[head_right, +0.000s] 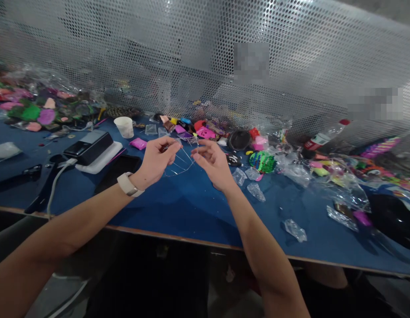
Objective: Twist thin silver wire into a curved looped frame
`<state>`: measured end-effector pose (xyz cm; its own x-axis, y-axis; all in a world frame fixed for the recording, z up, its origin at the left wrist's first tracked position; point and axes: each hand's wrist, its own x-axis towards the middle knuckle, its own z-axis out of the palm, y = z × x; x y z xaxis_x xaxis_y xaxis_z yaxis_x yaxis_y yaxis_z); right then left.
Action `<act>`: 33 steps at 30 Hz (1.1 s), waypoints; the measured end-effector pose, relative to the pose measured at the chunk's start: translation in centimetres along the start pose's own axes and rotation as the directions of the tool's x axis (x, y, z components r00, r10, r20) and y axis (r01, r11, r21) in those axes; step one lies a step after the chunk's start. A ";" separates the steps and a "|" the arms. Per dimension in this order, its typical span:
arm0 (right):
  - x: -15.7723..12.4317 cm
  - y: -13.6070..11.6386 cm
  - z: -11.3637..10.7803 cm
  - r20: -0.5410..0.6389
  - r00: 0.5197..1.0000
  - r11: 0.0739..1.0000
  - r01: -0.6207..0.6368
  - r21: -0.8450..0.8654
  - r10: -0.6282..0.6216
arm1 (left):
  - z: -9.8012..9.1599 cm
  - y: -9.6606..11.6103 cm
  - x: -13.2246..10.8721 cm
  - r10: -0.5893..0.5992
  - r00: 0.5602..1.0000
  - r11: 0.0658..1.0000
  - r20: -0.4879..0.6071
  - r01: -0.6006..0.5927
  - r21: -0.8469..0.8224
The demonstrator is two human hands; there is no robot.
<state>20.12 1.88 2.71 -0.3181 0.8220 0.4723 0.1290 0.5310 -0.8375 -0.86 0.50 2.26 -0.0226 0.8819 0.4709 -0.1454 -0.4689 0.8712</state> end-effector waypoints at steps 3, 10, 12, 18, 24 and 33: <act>-0.3 -0.1 0.6 0.117 0.991 0.988 -0.086 0.129 0.071 | 0.0 -0.2 0.2 -0.014 0.996 0.994 -0.088 0.005 -0.106; -0.3 0.4 1.6 -0.092 0.996 0.970 0.039 0.238 -0.017 | 0.5 0.6 0.2 -0.146 0.985 0.958 -0.091 0.118 -0.262; -0.2 0.6 1.5 -0.126 0.992 0.974 0.057 0.218 -0.029 | 0.5 1.0 0.0 -0.160 0.986 0.951 -0.050 0.140 -0.275; -0.2 0.4 1.1 -0.211 0.976 0.992 0.081 0.092 -0.060 | 0.2 0.8 -0.1 -0.135 0.991 0.979 0.021 0.137 -0.151; 0.1 0.5 1.0 -0.299 0.954 0.995 0.025 0.100 0.006 | 0.3 0.4 -0.1 -0.147 0.988 0.985 0.037 0.150 -0.082; -0.1 0.5 1.7 -0.289 0.957 0.993 0.022 0.113 0.012 | 0.6 0.0 -0.4 -0.174 0.984 0.979 0.035 0.177 -0.099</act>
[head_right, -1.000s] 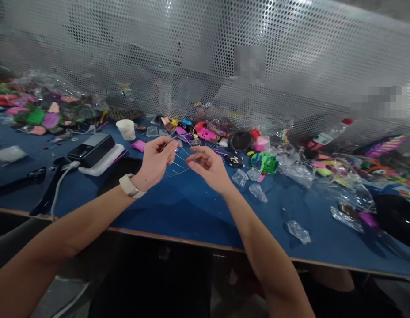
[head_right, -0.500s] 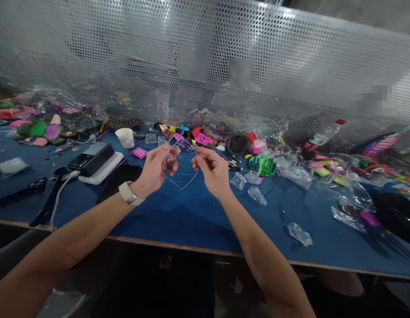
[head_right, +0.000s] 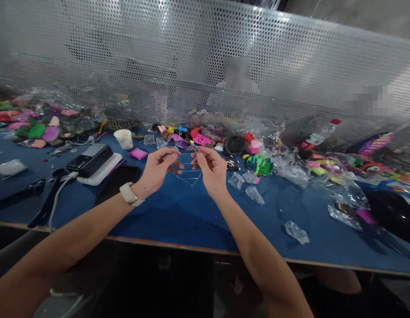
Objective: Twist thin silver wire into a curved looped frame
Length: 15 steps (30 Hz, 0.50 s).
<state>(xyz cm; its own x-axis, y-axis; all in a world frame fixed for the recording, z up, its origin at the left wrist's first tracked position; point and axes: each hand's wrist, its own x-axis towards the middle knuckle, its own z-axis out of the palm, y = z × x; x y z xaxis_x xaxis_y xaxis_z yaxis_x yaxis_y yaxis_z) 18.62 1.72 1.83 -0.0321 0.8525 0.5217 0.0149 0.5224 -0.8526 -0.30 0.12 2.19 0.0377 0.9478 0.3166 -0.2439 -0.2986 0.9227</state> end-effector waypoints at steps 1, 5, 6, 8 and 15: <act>-0.1 0.1 0.1 -0.012 1.000 1.000 0.013 0.002 -0.013 | 0.0 -0.1 0.0 0.001 1.000 1.000 0.001 -0.001 0.006; 0.0 0.4 0.2 -0.082 0.996 0.999 0.030 -0.027 -0.032 | -0.1 -0.4 0.0 -0.032 0.997 0.999 0.068 0.031 0.019; 0.1 0.4 0.1 -0.092 0.995 0.999 0.026 -0.035 -0.029 | -0.1 -0.4 0.0 -0.061 0.994 0.998 0.093 0.060 0.020; 0.2 0.2 -0.1 -0.099 0.995 0.999 0.023 -0.034 -0.026 | -0.2 -0.4 0.0 -0.116 0.984 0.993 0.136 0.110 0.050; 0.4 -1.4 -1.1 0.168 0.985 0.998 -0.026 -0.049 0.034 | -0.4 -1.0 0.1 0.034 0.990 0.973 0.139 -0.064 0.221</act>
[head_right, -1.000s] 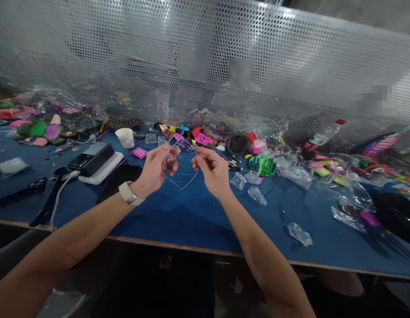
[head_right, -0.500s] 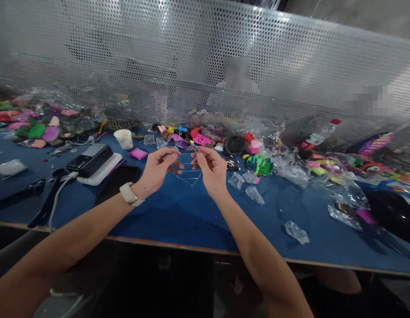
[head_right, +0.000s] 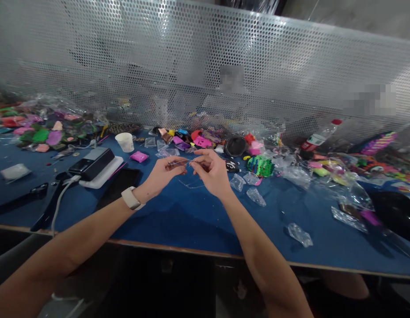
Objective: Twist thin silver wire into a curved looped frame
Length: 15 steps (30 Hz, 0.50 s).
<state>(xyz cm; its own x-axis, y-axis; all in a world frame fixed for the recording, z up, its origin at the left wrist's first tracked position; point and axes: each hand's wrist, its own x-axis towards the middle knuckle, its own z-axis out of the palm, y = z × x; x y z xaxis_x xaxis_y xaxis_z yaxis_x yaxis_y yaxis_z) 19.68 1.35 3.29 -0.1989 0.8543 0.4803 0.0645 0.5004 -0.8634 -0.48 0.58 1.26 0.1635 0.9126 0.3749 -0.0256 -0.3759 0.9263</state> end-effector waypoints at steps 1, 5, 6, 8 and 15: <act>-0.1 -0.1 0.0 0.043 0.999 1.000 -0.009 0.003 0.009 | 0.0 0.0 0.0 0.024 1.000 1.000 -0.017 -0.024 -0.017; -0.4 -0.3 0.2 0.082 0.997 1.000 -0.002 -0.019 0.004 | -0.1 0.6 -0.2 0.100 0.994 0.995 -0.051 -0.101 -0.014; -0.4 -0.3 0.3 0.071 0.997 1.000 0.002 -0.025 0.000 | -0.1 0.8 -0.2 0.109 0.992 0.994 -0.061 -0.109 -0.002; -0.5 -0.3 0.4 0.045 0.999 1.000 0.010 -0.019 -0.009 | 0.0 1.1 -0.3 0.120 0.989 0.993 -0.084 -0.119 0.015; -0.2 0.1 0.2 0.028 1.000 1.000 -0.007 0.021 0.007 | -0.2 1.1 -0.2 0.124 0.984 0.992 -0.130 -0.120 0.042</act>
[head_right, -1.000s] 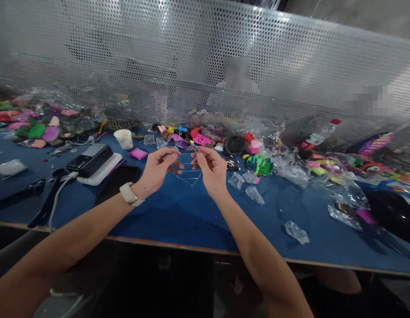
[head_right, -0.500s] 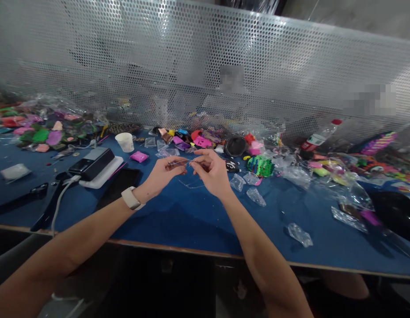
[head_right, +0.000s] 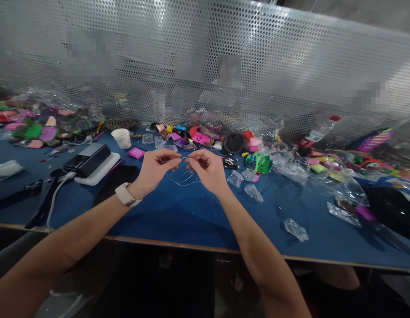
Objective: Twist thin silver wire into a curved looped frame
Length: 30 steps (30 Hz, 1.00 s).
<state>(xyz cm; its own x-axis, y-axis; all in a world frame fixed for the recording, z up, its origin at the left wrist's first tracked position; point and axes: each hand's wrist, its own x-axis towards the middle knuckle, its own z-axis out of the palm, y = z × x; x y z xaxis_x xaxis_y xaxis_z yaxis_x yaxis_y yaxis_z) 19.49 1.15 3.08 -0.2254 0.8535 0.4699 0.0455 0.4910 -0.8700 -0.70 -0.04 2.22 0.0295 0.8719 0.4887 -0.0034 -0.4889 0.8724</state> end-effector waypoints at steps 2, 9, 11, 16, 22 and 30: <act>0.2 0.0 -0.2 0.017 1.000 1.000 -0.009 -0.017 0.010 | -0.3 0.1 0.2 -0.004 1.000 1.000 0.021 0.004 0.006; 0.3 -0.3 -0.7 0.014 0.998 0.975 0.063 -0.215 -0.062 | -1.2 1.7 0.4 0.026 0.989 0.989 0.147 -0.047 0.142; 0.1 -0.5 -0.5 0.025 0.993 0.953 0.119 -0.279 -0.117 | -1.1 1.7 0.1 0.138 0.979 0.920 0.147 -0.182 0.347; -0.4 -1.1 0.2 0.084 0.973 0.883 0.229 -0.410 -0.213 | -0.6 0.6 -0.6 0.288 0.915 0.690 0.281 -0.402 0.602; -0.4 -0.5 0.2 0.089 0.988 0.942 0.145 -0.301 -0.124 | -0.8 0.1 -0.5 0.293 0.889 0.633 0.352 -0.457 0.626; 0.1 0.0 -0.2 0.112 0.990 0.996 -0.086 0.011 0.084 | -1.0 -0.1 -0.5 0.346 0.804 0.377 0.483 -0.591 0.713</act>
<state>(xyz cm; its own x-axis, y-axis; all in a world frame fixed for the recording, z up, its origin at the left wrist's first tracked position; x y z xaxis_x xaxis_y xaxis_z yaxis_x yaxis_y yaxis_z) 19.65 1.31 3.18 -0.3284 0.8669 0.3751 0.0539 0.4136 -0.9088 -1.69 -0.37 1.88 0.5056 0.5185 0.6896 0.6940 -0.7193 0.0320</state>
